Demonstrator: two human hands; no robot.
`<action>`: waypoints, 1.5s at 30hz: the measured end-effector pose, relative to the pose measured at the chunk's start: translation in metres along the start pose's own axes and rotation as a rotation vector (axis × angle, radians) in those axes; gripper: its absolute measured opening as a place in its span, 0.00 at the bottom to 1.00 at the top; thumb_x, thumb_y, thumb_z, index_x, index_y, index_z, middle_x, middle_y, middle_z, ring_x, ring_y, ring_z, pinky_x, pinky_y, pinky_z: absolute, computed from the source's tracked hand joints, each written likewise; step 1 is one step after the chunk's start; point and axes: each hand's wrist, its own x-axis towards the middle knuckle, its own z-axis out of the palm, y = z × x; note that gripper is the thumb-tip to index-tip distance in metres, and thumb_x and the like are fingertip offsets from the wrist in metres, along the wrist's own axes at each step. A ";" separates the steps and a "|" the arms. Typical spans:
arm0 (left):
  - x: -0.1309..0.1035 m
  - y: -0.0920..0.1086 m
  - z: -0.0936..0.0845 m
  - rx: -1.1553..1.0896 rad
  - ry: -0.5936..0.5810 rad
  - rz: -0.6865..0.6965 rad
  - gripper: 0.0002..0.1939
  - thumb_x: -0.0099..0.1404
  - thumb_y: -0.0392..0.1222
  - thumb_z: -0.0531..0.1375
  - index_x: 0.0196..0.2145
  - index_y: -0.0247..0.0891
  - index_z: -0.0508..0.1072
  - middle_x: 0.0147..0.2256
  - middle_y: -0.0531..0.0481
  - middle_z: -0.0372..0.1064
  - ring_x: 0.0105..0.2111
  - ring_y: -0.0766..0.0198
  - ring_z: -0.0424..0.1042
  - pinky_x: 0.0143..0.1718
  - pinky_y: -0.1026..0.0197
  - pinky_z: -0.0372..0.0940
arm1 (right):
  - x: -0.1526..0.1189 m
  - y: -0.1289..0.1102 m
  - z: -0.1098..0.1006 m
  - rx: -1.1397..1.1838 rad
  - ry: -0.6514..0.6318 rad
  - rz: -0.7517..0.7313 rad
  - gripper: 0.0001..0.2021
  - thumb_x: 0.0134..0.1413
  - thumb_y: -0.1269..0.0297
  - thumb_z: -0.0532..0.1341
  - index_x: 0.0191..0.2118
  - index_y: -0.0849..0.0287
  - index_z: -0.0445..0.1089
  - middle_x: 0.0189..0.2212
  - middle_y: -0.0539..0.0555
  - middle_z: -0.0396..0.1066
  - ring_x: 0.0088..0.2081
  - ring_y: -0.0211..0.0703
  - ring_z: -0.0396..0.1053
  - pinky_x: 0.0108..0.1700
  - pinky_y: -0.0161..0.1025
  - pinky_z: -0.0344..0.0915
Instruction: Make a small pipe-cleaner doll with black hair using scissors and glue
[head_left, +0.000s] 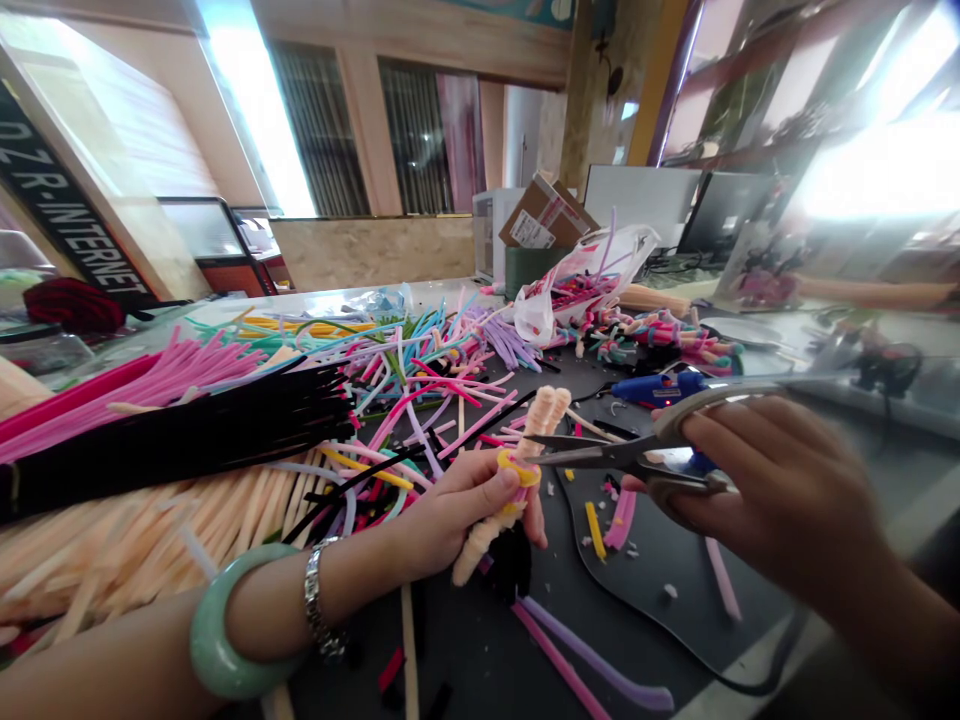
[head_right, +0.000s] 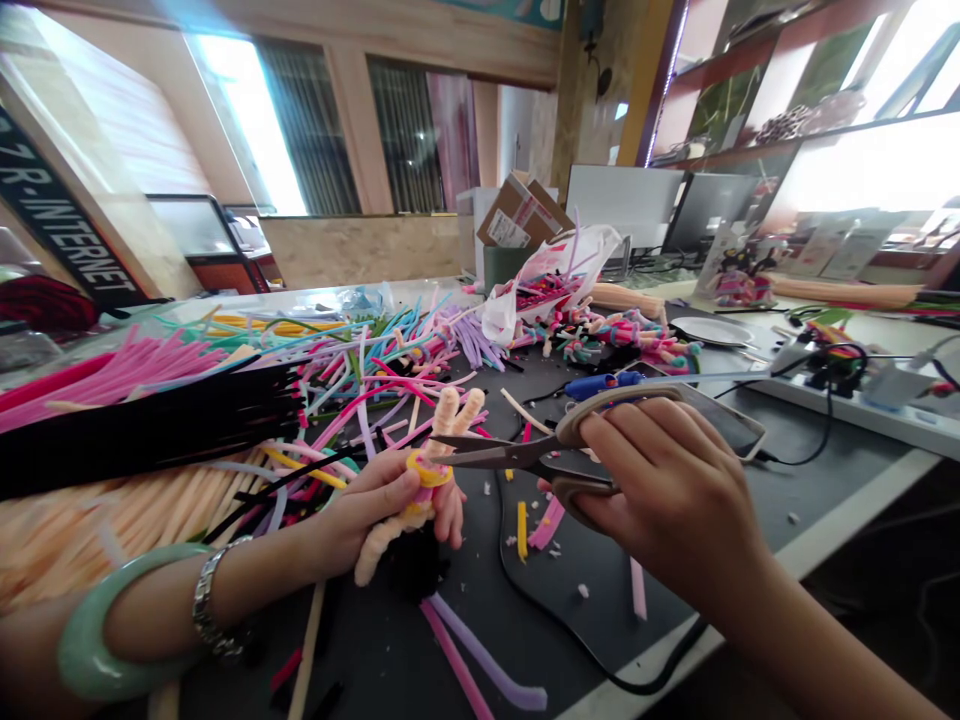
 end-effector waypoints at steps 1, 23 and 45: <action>0.000 0.000 0.000 0.013 -0.003 -0.006 0.22 0.66 0.56 0.55 0.26 0.33 0.73 0.25 0.46 0.70 0.30 0.58 0.71 0.46 0.52 0.61 | 0.000 0.000 0.001 0.028 -0.014 0.017 0.11 0.54 0.58 0.65 0.34 0.61 0.68 0.30 0.58 0.72 0.34 0.51 0.67 0.40 0.46 0.63; -0.001 0.002 0.002 0.142 0.033 -0.012 0.25 0.67 0.58 0.53 0.27 0.32 0.72 0.26 0.44 0.71 0.30 0.58 0.70 0.40 0.55 0.63 | 0.001 -0.005 0.006 0.563 -0.440 0.344 0.10 0.46 0.63 0.66 0.35 0.56 0.66 0.32 0.51 0.70 0.34 0.43 0.68 0.36 0.38 0.65; -0.005 -0.002 0.001 0.116 0.009 0.034 0.24 0.68 0.57 0.52 0.30 0.33 0.71 0.29 0.46 0.69 0.32 0.59 0.69 0.38 0.57 0.61 | 0.003 0.000 -0.011 0.570 -0.560 0.333 0.12 0.46 0.54 0.67 0.31 0.55 0.69 0.24 0.48 0.67 0.25 0.40 0.64 0.29 0.37 0.61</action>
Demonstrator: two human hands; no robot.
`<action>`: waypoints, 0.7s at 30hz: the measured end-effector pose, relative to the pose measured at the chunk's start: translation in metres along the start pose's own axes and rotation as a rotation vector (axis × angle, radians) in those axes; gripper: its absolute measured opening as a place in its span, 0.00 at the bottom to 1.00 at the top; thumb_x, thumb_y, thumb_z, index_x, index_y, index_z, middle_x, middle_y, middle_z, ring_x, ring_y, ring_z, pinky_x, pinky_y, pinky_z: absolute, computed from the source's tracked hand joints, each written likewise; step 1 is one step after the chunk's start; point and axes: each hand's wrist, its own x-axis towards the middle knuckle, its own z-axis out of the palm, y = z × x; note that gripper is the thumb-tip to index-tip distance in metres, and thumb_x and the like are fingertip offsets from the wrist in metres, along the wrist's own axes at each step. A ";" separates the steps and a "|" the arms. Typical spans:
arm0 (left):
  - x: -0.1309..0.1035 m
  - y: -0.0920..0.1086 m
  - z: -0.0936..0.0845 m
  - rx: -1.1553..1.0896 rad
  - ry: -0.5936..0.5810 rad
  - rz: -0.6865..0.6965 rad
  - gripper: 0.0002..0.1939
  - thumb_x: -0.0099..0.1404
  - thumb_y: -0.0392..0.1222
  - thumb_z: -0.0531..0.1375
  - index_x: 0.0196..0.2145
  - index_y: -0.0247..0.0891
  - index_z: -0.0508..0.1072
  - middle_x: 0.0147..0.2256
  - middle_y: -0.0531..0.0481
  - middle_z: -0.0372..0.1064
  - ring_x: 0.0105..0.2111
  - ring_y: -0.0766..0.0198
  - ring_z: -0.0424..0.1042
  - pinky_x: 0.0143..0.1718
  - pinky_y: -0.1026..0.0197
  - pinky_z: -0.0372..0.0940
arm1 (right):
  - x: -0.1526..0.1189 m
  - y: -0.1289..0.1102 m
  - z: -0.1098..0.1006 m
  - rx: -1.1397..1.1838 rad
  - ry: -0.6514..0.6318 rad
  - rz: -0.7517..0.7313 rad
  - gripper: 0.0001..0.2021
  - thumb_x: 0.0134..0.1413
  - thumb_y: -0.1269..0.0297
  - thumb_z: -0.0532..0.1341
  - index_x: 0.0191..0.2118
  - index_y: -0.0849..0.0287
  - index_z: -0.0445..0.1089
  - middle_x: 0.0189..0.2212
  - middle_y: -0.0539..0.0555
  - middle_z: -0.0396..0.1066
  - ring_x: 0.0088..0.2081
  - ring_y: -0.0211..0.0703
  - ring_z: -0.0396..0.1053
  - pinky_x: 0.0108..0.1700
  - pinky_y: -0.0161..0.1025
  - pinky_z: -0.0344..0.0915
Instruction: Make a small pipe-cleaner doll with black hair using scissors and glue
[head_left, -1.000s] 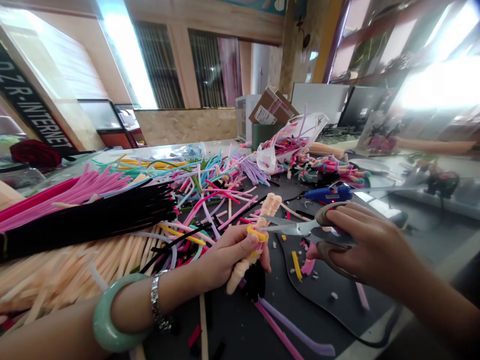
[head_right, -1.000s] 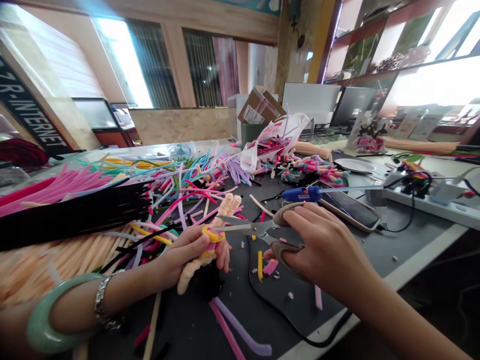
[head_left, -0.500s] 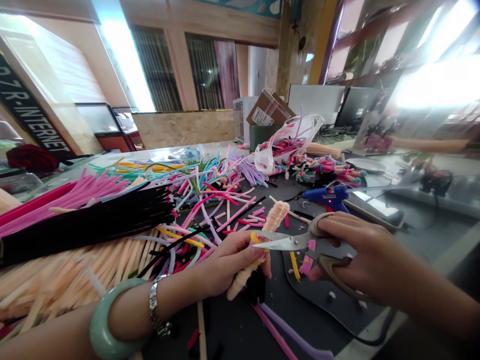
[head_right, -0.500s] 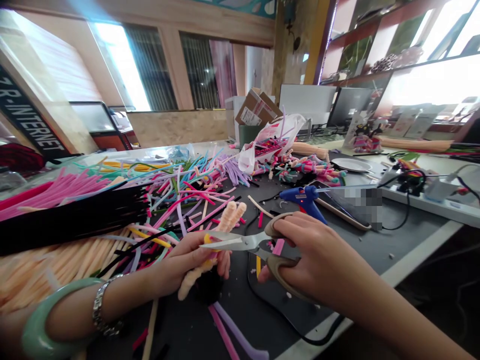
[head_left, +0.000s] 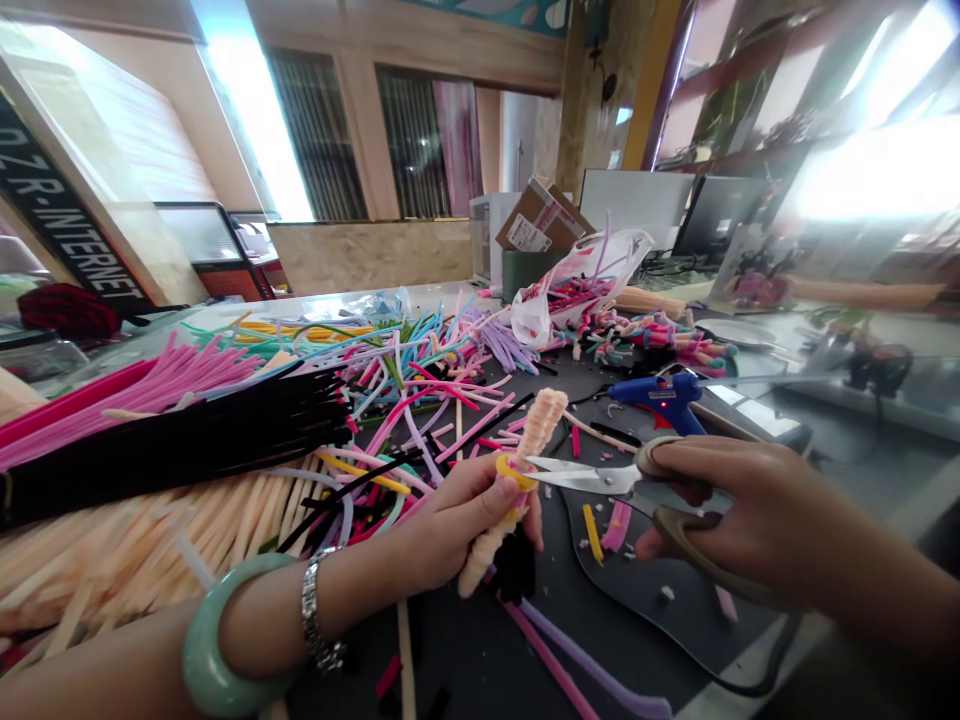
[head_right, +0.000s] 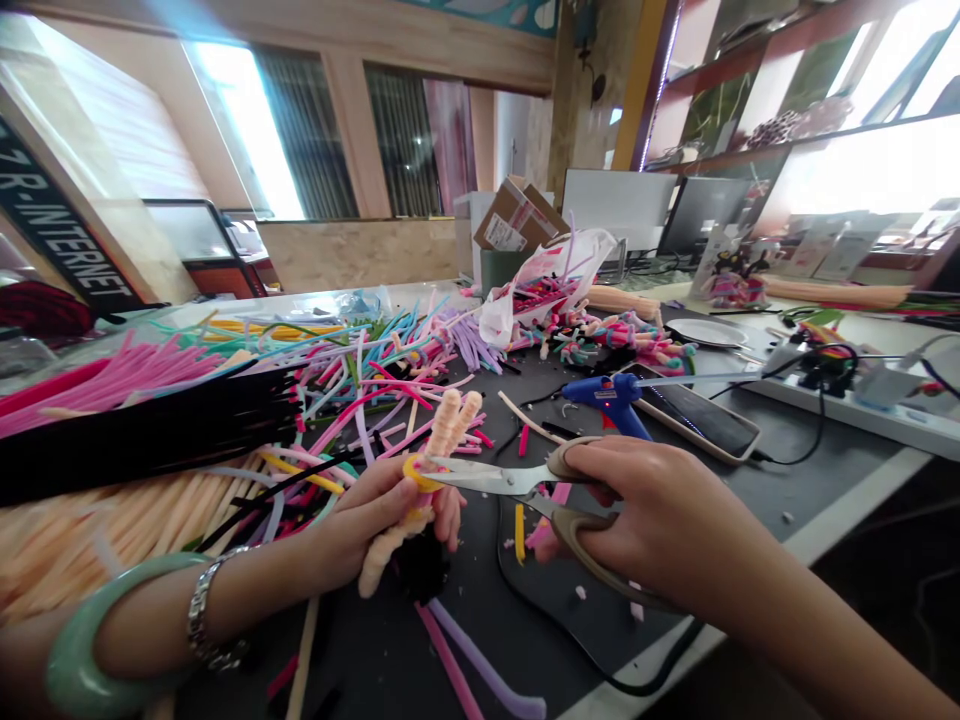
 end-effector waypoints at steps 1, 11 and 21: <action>0.000 0.000 0.000 0.002 0.000 0.004 0.24 0.68 0.57 0.51 0.30 0.33 0.71 0.29 0.45 0.69 0.32 0.59 0.69 0.38 0.57 0.61 | 0.000 0.000 0.001 -0.006 0.009 -0.005 0.11 0.46 0.55 0.67 0.31 0.55 0.69 0.24 0.48 0.68 0.26 0.40 0.64 0.29 0.36 0.61; -0.001 0.000 0.000 0.013 0.000 -0.001 0.23 0.68 0.57 0.52 0.32 0.33 0.71 0.30 0.46 0.69 0.32 0.60 0.69 0.37 0.59 0.62 | 0.001 0.002 0.004 0.051 -0.138 0.047 0.12 0.43 0.53 0.69 0.25 0.54 0.69 0.19 0.46 0.65 0.21 0.36 0.60 0.23 0.34 0.56; -0.002 0.001 0.000 -0.031 -0.005 0.001 0.23 0.68 0.57 0.52 0.32 0.33 0.71 0.30 0.46 0.69 0.32 0.60 0.69 0.37 0.58 0.61 | 0.000 -0.004 0.004 0.181 -0.240 0.187 0.14 0.43 0.56 0.68 0.22 0.57 0.66 0.17 0.46 0.58 0.22 0.35 0.55 0.22 0.33 0.53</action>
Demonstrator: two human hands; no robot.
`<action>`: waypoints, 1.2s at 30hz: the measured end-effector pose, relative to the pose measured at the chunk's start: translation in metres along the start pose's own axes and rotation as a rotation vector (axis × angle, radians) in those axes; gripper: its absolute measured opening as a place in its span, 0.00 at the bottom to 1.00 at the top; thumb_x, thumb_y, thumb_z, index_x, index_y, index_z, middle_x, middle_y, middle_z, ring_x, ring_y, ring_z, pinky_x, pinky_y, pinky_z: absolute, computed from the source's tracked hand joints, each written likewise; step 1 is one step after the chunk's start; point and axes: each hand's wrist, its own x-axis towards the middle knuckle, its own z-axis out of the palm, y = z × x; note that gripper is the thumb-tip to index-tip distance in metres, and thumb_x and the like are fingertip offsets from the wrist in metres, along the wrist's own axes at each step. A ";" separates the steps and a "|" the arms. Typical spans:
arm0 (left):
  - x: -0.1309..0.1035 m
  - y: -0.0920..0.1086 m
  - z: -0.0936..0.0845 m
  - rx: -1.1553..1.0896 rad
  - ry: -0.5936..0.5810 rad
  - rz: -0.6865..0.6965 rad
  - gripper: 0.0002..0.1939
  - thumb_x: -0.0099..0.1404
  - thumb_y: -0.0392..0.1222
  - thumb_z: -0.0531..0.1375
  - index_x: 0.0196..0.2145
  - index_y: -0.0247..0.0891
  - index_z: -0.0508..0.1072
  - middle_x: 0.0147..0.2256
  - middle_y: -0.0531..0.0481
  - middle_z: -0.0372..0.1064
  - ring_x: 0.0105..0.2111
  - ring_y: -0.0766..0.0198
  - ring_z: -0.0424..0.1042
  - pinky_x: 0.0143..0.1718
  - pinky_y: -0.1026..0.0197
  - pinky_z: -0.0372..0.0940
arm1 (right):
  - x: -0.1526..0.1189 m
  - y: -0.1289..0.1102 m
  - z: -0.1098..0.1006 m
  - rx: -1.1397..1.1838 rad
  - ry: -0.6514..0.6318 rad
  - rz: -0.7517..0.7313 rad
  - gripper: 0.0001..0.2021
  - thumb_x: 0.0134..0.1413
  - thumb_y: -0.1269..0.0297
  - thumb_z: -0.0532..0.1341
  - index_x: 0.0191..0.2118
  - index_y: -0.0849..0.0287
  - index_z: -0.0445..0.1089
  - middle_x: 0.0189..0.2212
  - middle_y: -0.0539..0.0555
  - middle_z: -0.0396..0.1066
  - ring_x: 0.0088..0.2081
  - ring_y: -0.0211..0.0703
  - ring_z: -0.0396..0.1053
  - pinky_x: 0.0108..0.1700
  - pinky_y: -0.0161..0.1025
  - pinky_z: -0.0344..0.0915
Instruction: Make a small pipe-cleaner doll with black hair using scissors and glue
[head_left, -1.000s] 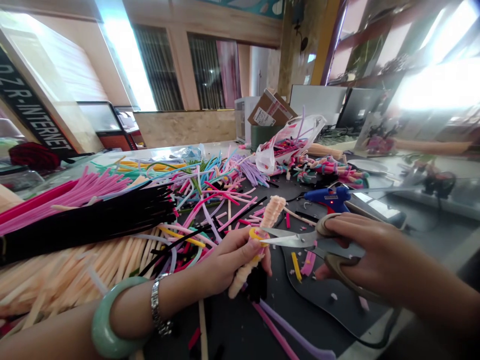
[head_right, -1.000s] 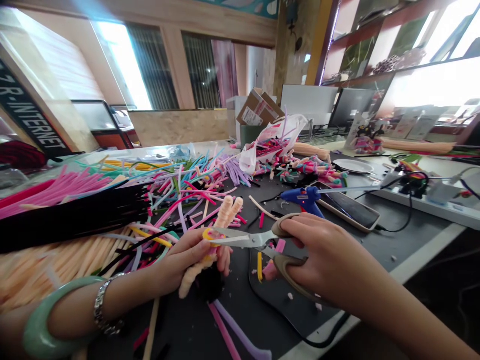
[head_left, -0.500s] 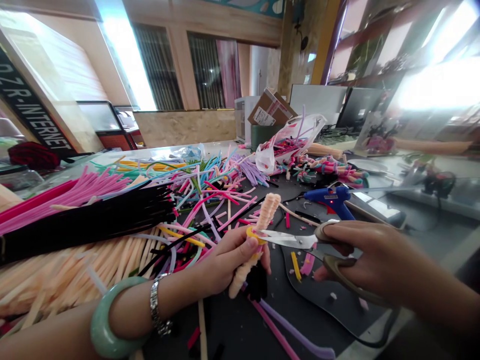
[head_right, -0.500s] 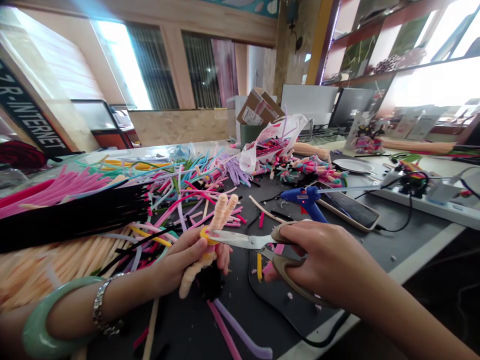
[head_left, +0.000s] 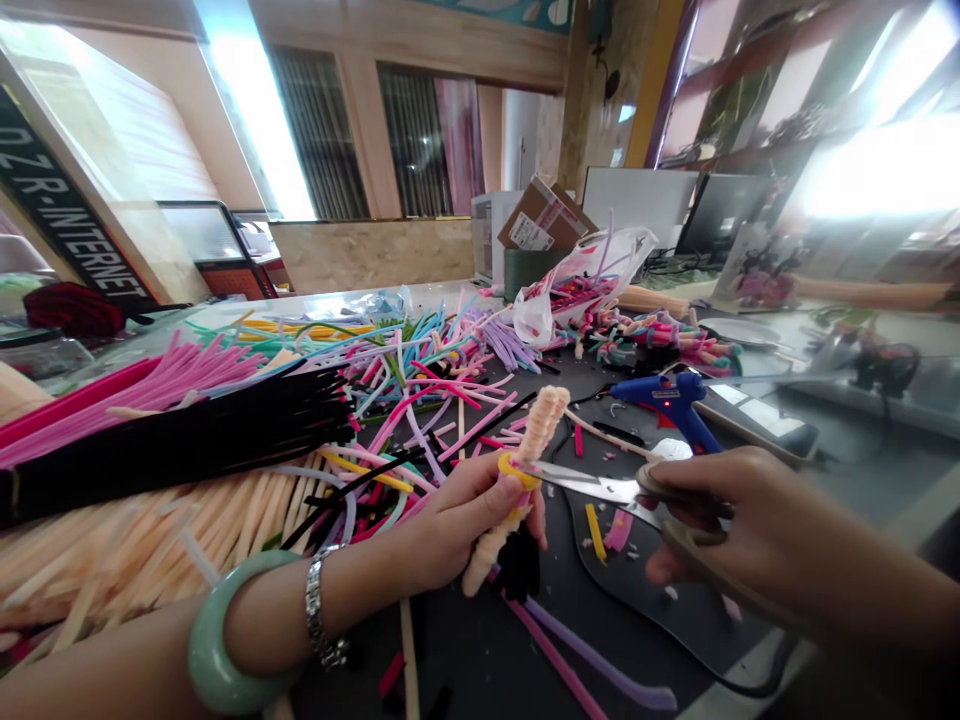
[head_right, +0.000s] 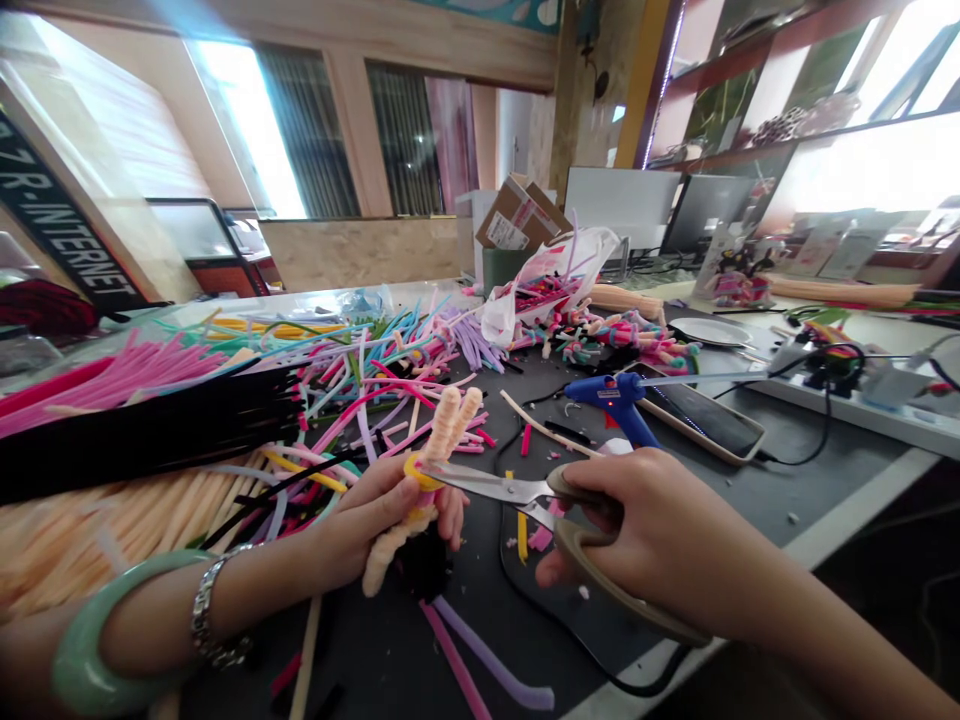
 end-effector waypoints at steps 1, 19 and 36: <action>0.000 -0.001 0.000 -0.001 0.000 -0.002 0.23 0.68 0.57 0.52 0.32 0.33 0.71 0.30 0.46 0.69 0.33 0.60 0.69 0.38 0.58 0.61 | 0.000 0.000 0.001 0.023 -0.033 0.010 0.14 0.43 0.56 0.68 0.22 0.57 0.66 0.18 0.46 0.58 0.22 0.35 0.55 0.21 0.33 0.52; 0.008 -0.003 -0.001 -0.030 0.301 0.116 0.20 0.66 0.55 0.56 0.31 0.34 0.74 0.32 0.45 0.72 0.37 0.58 0.70 0.45 0.56 0.61 | 0.002 0.004 0.000 0.054 -0.030 0.038 0.16 0.47 0.50 0.66 0.22 0.58 0.69 0.18 0.46 0.60 0.22 0.35 0.57 0.21 0.33 0.52; 0.017 -0.009 -0.004 -0.209 0.543 0.114 0.16 0.56 0.52 0.67 0.30 0.34 0.76 0.27 0.52 0.67 0.28 0.69 0.62 0.31 0.66 0.60 | 0.010 0.016 0.010 -0.302 0.032 0.226 0.13 0.52 0.53 0.59 0.24 0.54 0.72 0.24 0.53 0.74 0.27 0.47 0.71 0.26 0.37 0.55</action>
